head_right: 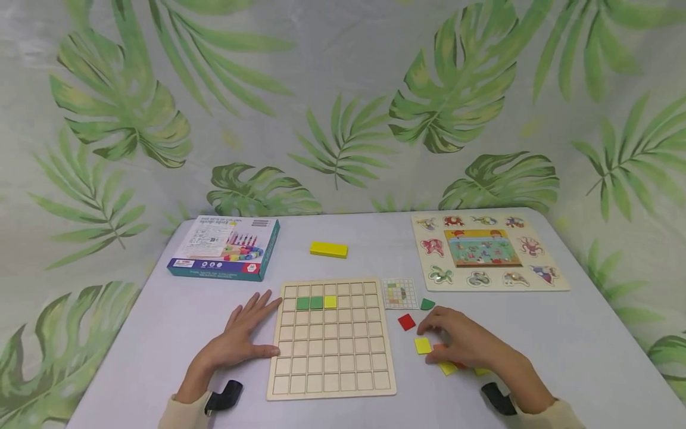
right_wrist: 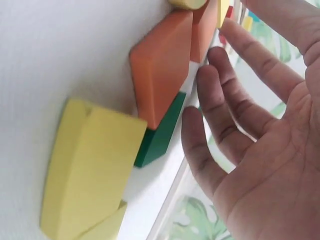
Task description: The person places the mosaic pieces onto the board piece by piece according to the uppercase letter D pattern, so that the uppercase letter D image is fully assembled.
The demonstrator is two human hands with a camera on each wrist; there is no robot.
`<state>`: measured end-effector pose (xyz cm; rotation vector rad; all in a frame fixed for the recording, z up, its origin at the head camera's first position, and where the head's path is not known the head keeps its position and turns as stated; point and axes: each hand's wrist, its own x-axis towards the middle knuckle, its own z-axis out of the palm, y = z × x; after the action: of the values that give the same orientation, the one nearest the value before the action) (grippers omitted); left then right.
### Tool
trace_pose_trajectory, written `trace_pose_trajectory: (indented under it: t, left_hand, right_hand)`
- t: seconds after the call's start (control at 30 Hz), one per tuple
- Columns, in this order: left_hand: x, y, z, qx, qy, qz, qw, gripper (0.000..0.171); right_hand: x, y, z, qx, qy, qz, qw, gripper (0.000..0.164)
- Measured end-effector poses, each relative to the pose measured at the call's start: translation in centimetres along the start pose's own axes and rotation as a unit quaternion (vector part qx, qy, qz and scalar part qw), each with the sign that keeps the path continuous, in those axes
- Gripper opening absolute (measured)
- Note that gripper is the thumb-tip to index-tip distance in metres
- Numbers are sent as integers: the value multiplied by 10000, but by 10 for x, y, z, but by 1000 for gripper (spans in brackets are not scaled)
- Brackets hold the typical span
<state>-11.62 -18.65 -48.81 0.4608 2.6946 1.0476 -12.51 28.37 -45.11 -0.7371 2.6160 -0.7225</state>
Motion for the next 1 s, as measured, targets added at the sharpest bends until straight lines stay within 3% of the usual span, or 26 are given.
trace_pose_trajectory:
  t: [0.2,0.7,1.0]
  left_hand:
    - [1,1,-1,11,-27,30,10000,101]
    - [1,0,1,10,-49,-34,10000,100]
    - [0,0,0,-6,-70,-85,9999,100]
  right_hand:
    - [1,-3,4,-185,-14,258,9995,36]
    - [0,0,7,-482,223,-265,9982,21]
    - [2,-8,7,-959,153,-189,9951,20]
